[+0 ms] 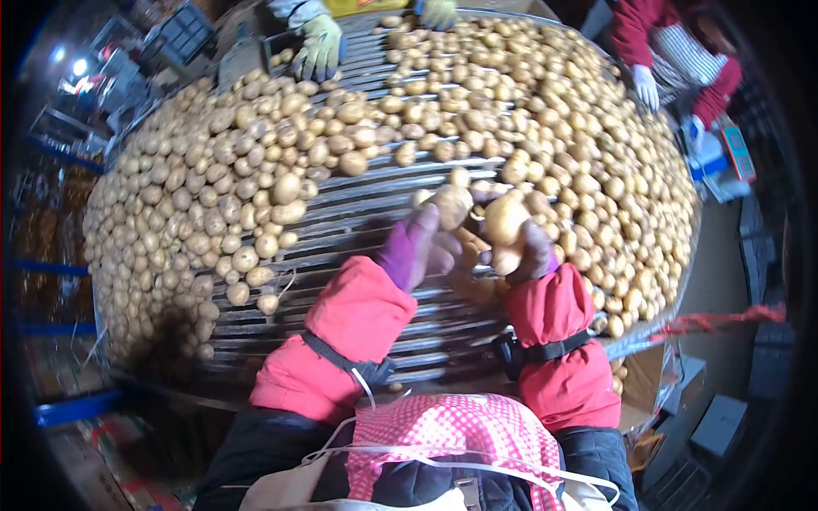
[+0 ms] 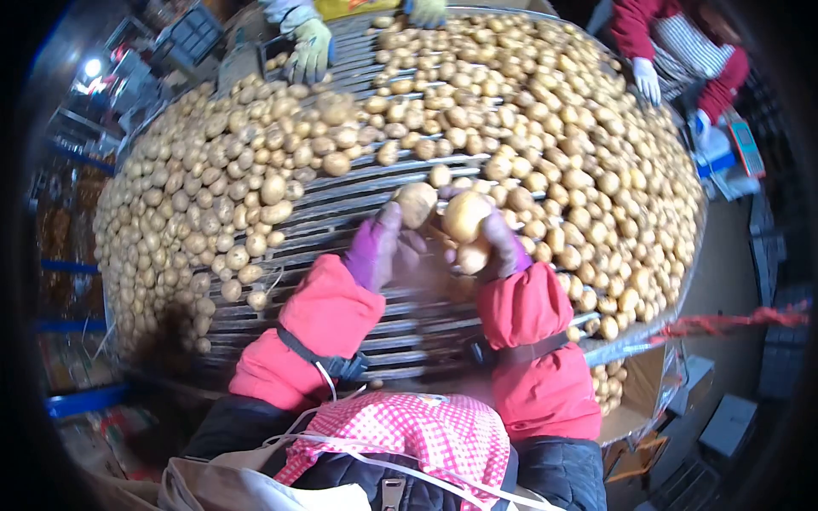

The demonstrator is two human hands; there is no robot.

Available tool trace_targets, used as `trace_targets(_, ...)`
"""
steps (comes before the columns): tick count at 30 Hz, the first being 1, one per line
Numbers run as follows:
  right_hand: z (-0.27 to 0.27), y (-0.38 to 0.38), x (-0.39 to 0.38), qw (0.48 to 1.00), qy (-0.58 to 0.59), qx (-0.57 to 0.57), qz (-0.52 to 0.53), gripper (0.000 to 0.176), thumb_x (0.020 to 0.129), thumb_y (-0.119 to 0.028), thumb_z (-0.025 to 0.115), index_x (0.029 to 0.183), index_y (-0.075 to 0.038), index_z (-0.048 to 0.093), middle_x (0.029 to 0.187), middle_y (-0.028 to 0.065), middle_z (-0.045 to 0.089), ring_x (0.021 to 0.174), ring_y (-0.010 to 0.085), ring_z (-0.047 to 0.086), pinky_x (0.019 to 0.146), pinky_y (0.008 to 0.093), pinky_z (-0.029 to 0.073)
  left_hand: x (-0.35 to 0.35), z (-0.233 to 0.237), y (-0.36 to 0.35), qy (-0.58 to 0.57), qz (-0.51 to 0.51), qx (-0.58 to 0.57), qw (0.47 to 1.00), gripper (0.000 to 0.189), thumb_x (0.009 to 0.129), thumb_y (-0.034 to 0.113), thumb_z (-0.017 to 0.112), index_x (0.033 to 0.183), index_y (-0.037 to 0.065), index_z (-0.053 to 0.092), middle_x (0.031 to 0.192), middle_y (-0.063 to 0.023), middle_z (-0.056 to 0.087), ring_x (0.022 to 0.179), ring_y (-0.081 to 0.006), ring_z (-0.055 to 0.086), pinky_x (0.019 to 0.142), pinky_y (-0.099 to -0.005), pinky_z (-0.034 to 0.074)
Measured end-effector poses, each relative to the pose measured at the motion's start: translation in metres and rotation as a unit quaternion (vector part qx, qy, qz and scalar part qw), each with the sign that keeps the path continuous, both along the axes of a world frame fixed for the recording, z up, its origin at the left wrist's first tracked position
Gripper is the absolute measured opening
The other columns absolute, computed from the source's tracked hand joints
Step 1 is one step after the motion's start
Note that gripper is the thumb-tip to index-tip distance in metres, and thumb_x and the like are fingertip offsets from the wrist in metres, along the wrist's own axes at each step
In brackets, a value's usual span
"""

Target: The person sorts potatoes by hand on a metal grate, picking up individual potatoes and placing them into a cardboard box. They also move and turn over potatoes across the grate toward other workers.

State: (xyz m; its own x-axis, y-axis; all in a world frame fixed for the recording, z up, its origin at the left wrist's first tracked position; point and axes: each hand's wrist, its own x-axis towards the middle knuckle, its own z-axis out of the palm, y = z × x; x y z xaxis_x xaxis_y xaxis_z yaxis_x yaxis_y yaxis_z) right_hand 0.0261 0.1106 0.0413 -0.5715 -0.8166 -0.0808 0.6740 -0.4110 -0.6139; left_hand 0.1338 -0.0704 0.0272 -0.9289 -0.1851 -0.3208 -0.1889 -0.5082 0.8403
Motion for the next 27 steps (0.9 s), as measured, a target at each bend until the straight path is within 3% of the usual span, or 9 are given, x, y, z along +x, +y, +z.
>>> trace_targets(3, -0.005, 0.061, 0.039, 0.988, 0.077, 0.095, -0.095, 0.088, 0.069, -0.054, 0.074, 0.137, -0.009, 0.042, 0.115, 0.0141, 0.058, 0.091, 0.0263, 0.063, 0.064, 0.0359, 0.057, -0.007, 0.028, 0.076, 0.006, -0.062, -0.178, 0.982, 0.037, 0.102, 0.026, 0.046, 0.135, 0.01, 0.05, 0.098, 0.0019, 0.063, 0.076, -0.0089, 0.06, 0.064, -0.0283, 0.051)
trace_targets(9, -0.037, 0.285, 0.113, 0.963, -0.075, 0.007, -0.26, 0.08, 0.076, -0.05, 0.069, 0.143, -0.018, 0.038, 0.137, 0.0179, 0.044, 0.108, 0.0401, 0.057, 0.06, 0.0365, 0.056, 0.025, 0.055, 0.172, 0.029, -0.477, -0.128, 0.869, 0.054, 0.099, 0.02, 0.044, 0.15, 0.011, 0.029, 0.102, -0.0085, 0.064, 0.086, -0.0175, 0.063, 0.072, -0.0291, 0.054)
trace_targets(12, -0.055, 0.405, 0.15, 0.929, -0.073, 0.073, -0.354, 0.074, 0.082, -0.05, 0.063, 0.146, -0.025, 0.036, 0.15, 0.0163, 0.034, 0.119, 0.0472, 0.053, 0.057, 0.0369, 0.055, 0.031, 0.05, 0.163, 0.093, -0.466, -0.215, 0.853, 0.055, 0.097, 0.019, 0.053, 0.146, 0.006, 0.034, 0.113, -0.0102, 0.063, 0.095, -0.0155, 0.062, 0.08, -0.0276, 0.052)
trace_targets(13, -0.06, 0.435, 0.155, 0.938, -0.019, 0.106, -0.33, 0.081, 0.082, -0.053, 0.061, 0.146, -0.013, 0.033, 0.137, 0.018, 0.048, 0.119, 0.0368, 0.054, 0.079, 0.0417, 0.054, 0.033, 0.022, 0.157, 0.127, -0.407, -0.205, 0.881, 0.053, 0.097, 0.017, 0.053, 0.145, 0.006, 0.036, 0.109, -0.0095, 0.064, 0.091, -0.0148, 0.063, 0.079, -0.0279, 0.052)
trace_targets(16, -0.134, 0.519, 0.142, 0.688, 0.117, 0.593, -0.402, 0.06, 0.087, -0.027, 0.067, 0.138, -0.003, 0.046, 0.134, 0.0149, 0.052, 0.122, 0.0245, 0.05, 0.103, 0.0371, 0.039, 0.047, -0.028, 0.113, 0.161, -0.232, -0.222, 0.933, 0.049, 0.094, 0.008, 0.056, 0.141, 0.007, 0.042, 0.102, -0.0071, 0.066, 0.087, -0.0118, 0.062, 0.08, -0.0272, 0.052)
trace_targets(18, -0.085, 0.455, 0.117, 0.567, 0.228, 0.682, -0.401, 0.054, 0.09, -0.015, 0.064, 0.139, -0.001, 0.044, 0.135, 0.0149, 0.051, 0.123, 0.0234, 0.049, 0.104, 0.0354, 0.038, 0.062, -0.035, 0.073, 0.111, -0.064, -0.223, 0.966, 0.045, 0.095, 0.009, 0.055, 0.139, 0.007, 0.045, 0.101, -0.0054, 0.065, 0.086, -0.0103, 0.06, 0.076, -0.0254, 0.051)
trace_targets(21, -0.038, 0.318, 0.055, 0.682, 0.306, 0.549, -0.375, 0.036, 0.094, -0.012, 0.06, 0.128, -0.001, 0.057, 0.124, 0.0114, 0.06, 0.117, 0.0203, 0.053, 0.103, 0.0314, 0.039, 0.098, -0.04, -0.019, 0.142, 0.096, -0.265, 0.949, 0.045, 0.093, 0.007, 0.057, 0.138, 0.006, 0.047, 0.104, -0.0025, 0.063, 0.076, -0.0064, 0.052, 0.069, -0.0208, 0.046)
trace_targets(24, -0.018, 0.146, 0.023, 0.758, 0.438, 0.427, -0.225, 0.031, 0.089, -0.01, 0.063, 0.12, -0.007, 0.064, 0.116, 0.0104, 0.066, 0.113, 0.0195, 0.06, 0.097, 0.0288, 0.045, 0.146, -0.038, -0.082, -0.018, 0.227, -0.396, 0.89, 0.048, 0.09, 0.003, 0.062, 0.136, 0.005, 0.05, 0.124, -0.0091, 0.059, 0.103, -0.0131, 0.056, 0.084, -0.0249, 0.048)
trace_targets(27, 0.001, 0.009, 0.018, 0.552, 0.669, 0.492, -0.076, 0.046, 0.084, -0.015, 0.066, 0.13, -0.015, 0.056, 0.136, 0.0178, 0.052, 0.125, 0.0355, 0.051, 0.104, 0.0405, 0.042, 0.179, -0.037, -0.117, -0.078, 0.25, -0.384, 0.886, 0.051, 0.089, 0.004, 0.063, 0.138, 0.006, 0.048, 0.125, -0.0097, 0.059, 0.108, -0.0147, 0.056, 0.087, -0.0265, 0.048)
